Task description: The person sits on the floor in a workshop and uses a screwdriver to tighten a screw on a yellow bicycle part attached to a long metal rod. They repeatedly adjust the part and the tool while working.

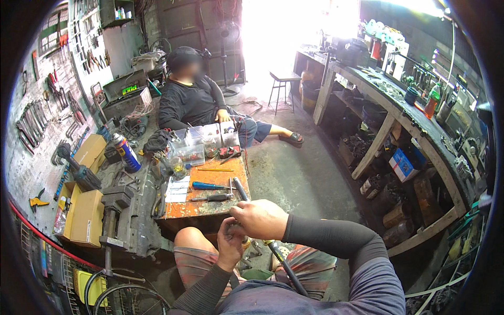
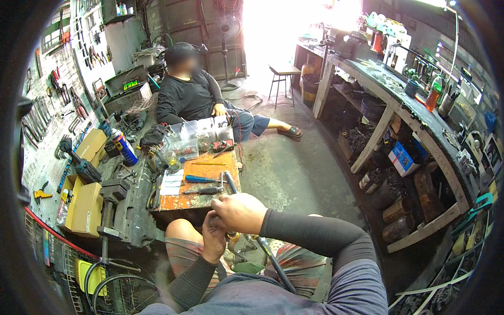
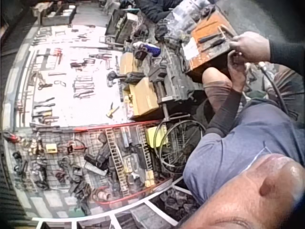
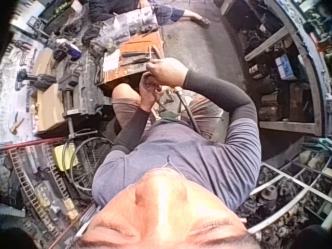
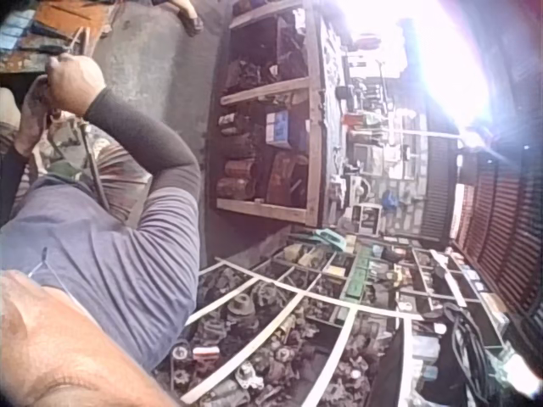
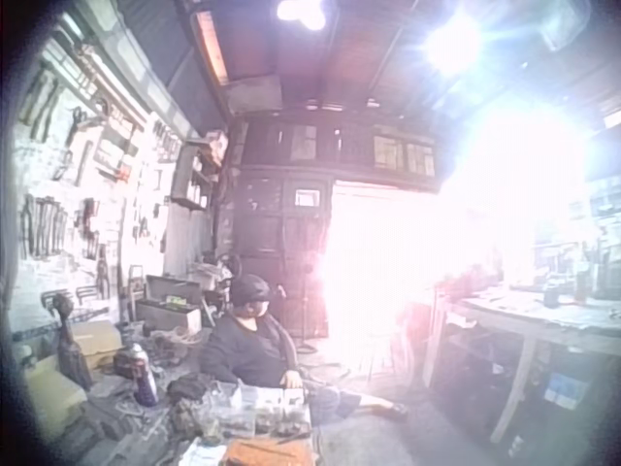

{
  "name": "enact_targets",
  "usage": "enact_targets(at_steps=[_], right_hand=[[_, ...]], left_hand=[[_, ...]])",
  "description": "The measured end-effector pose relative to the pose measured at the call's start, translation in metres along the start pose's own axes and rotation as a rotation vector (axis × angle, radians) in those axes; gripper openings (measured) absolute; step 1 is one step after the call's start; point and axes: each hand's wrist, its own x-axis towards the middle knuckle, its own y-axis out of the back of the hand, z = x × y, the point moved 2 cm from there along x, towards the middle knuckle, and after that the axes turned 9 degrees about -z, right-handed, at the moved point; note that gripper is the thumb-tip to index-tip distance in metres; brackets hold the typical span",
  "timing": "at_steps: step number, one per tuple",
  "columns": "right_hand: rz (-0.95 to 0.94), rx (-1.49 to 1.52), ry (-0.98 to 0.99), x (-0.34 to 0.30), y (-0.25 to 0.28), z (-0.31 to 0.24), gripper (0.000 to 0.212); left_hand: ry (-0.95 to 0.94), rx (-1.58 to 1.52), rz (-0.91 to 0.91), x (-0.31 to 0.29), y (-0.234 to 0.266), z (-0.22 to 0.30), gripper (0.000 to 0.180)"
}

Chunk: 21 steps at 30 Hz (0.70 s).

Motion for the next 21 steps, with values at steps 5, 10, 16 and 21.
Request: enact_targets(at_steps=[5, 10, 16, 21], right_hand=[[0.077, -0.014, 0.358, 0.005, -0.017, 0.022, 0.033], [0.027, 0.016, 0.167, 0.002, -0.011, 0.012, 0.025], [0.06, -0.074, 0.398, 0.004, -0.018, 0.025, 0.025], [0.002, -0.083, 0.05, -0.001, -0.005, 0.01, 0.026]], left_hand=[[0.088, 0.031, -0.03, -0.002, 0.006, -0.009, 0.036], [0.015, -0.109, 0.076, -0.003, -0.007, 0.002, 0.022], [0.017, -0.059, -0.004, -0.003, 0.0, -0.01, 0.025], [0.074, -0.114, 0.017, -0.002, -0.001, -0.001, 0.024]])
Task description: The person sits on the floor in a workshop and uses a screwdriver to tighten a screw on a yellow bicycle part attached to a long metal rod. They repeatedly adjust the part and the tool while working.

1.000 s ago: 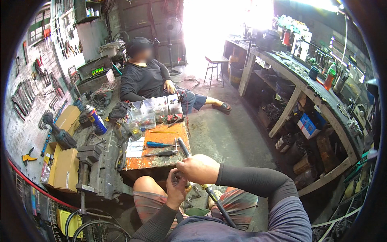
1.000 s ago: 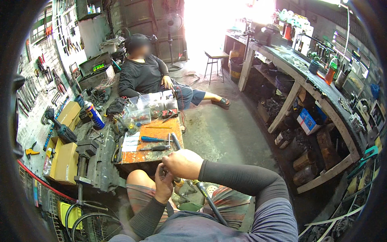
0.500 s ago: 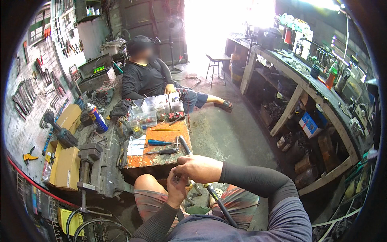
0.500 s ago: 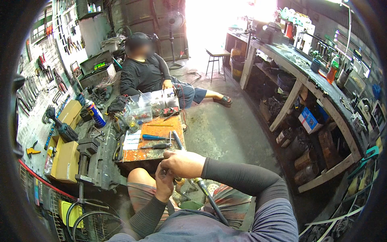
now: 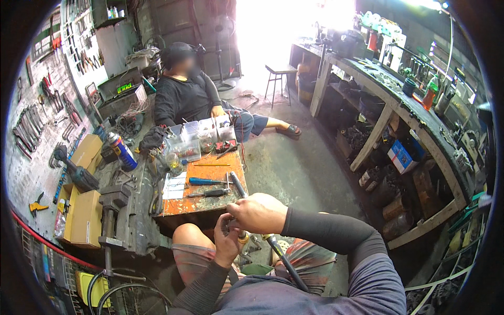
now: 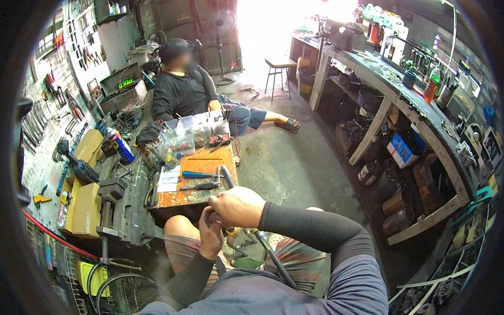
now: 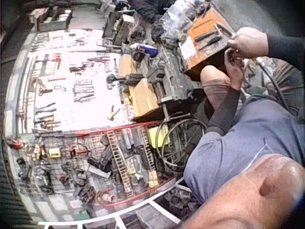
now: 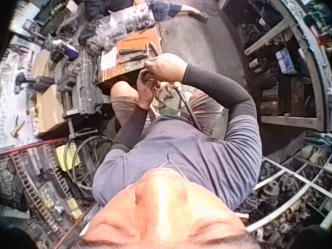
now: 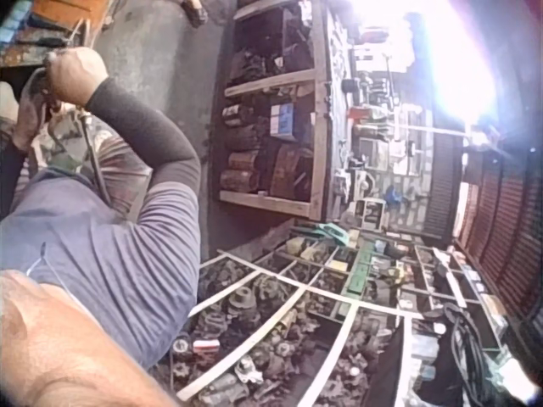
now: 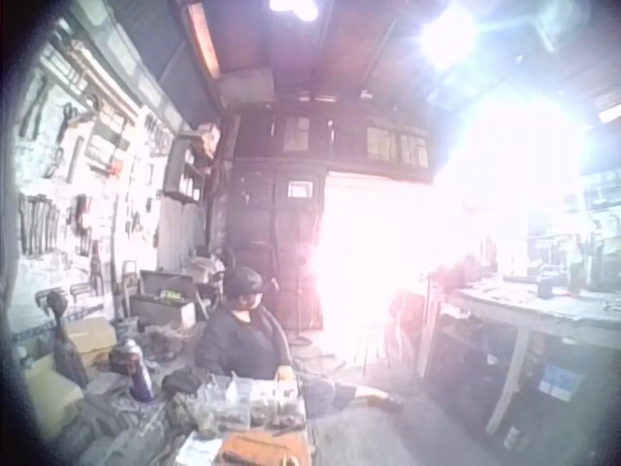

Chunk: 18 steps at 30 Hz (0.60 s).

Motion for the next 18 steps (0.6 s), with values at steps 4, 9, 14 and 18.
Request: enact_targets(at_steps=[4, 9, 14, 18], right_hand=[[0.011, 0.037, 0.356, 0.003, -0.003, 0.009, 0.026], [0.075, 0.132, 0.164, -0.002, 0.0, 0.006, 0.034], [0.104, 0.06, 0.304, 0.001, 0.001, 0.016, 0.016], [-0.008, 0.14, 0.166, -0.005, 0.013, -0.008, 0.014]], left_hand=[[-0.049, 0.096, -0.027, 0.001, -0.003, -0.001, 0.026], [-0.027, 0.099, -0.025, 0.0, 0.013, -0.019, 0.042], [0.167, 0.182, 0.003, -0.004, 0.012, -0.014, 0.032], [0.004, 0.122, -0.076, -0.004, 0.006, -0.035, 0.032]])
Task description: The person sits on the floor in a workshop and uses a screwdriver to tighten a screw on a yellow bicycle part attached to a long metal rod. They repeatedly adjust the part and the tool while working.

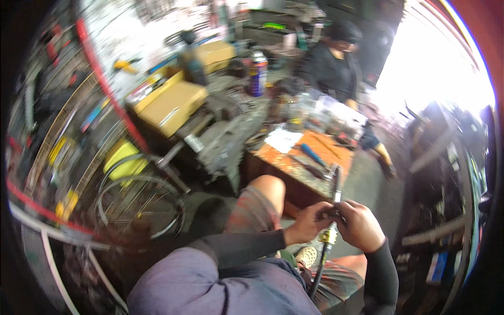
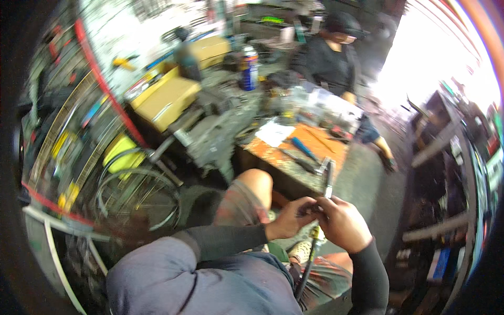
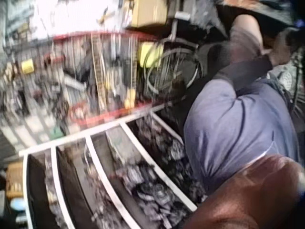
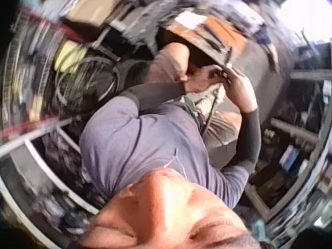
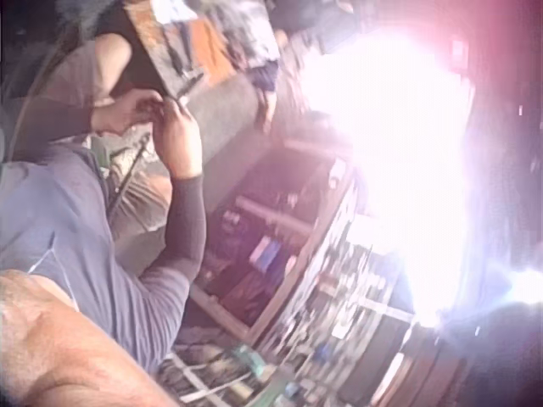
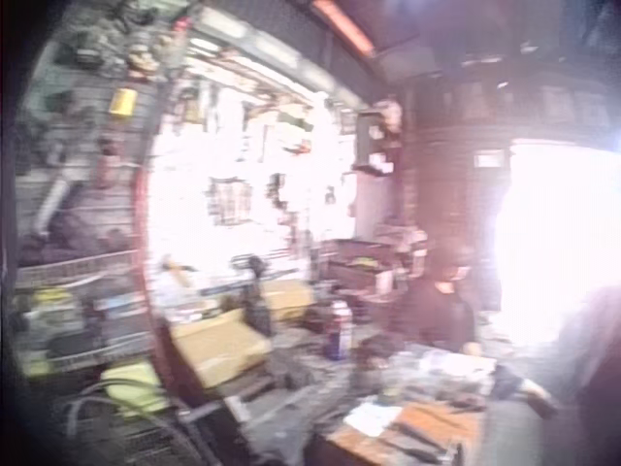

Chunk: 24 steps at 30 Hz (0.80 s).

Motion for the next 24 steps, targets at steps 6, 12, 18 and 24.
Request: enact_targets(at_steps=[6, 12, 18, 24], right_hand=[[0.029, -0.14, 0.021, 0.005, -0.016, -0.002, 0.006], [0.131, -0.054, -0.013, 0.008, -0.004, -0.023, 0.006], [0.08, -0.114, 0.083, 0.003, -0.01, -0.002, 0.016], [0.087, 0.015, -0.095, 0.008, -0.008, -0.022, 0.016]], left_hand=[[-0.097, 0.088, -0.007, 0.001, -0.007, 0.018, 0.027], [-0.057, -0.242, 0.004, 0.001, -0.006, 0.018, 0.026], [-0.114, 0.196, 0.014, 0.002, -0.005, 0.028, 0.032], [-0.132, -0.102, -0.016, 0.0, -0.009, 0.018, 0.03]])
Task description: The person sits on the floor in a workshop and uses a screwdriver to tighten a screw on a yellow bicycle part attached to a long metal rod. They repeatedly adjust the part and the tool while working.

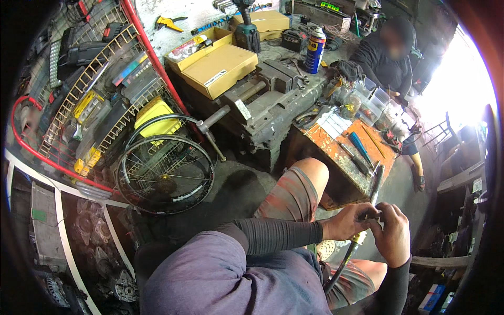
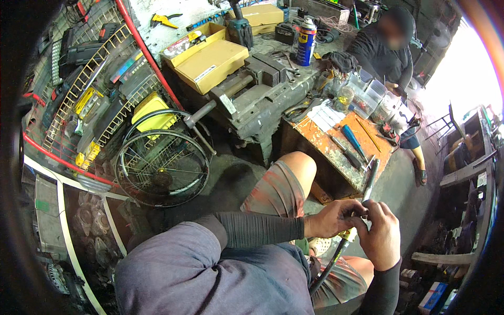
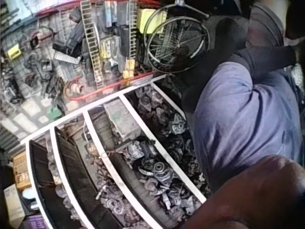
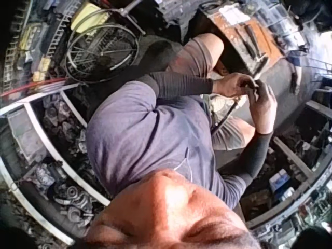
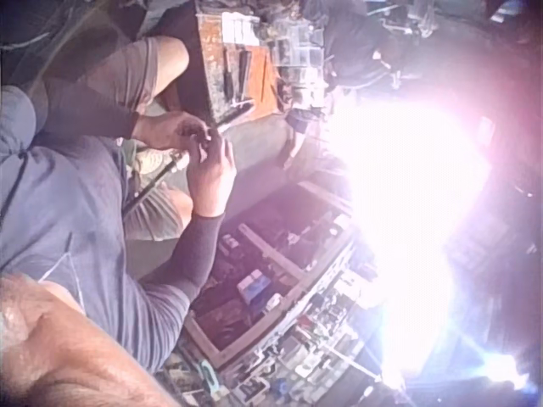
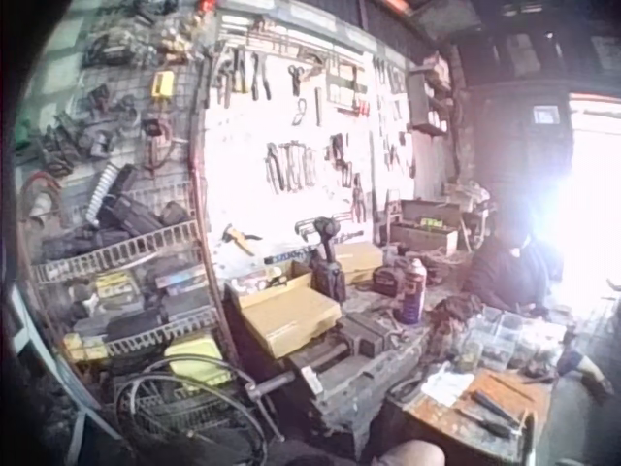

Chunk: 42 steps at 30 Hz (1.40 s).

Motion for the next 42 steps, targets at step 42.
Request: enact_targets(at_steps=[42], right_hand=[[-0.046, -0.132, 0.238, -0.012, 0.004, 0.014, 0.043]], left_hand=[[0.039, 0.057, -0.048, -0.012, 0.014, -0.004, 0.03]])
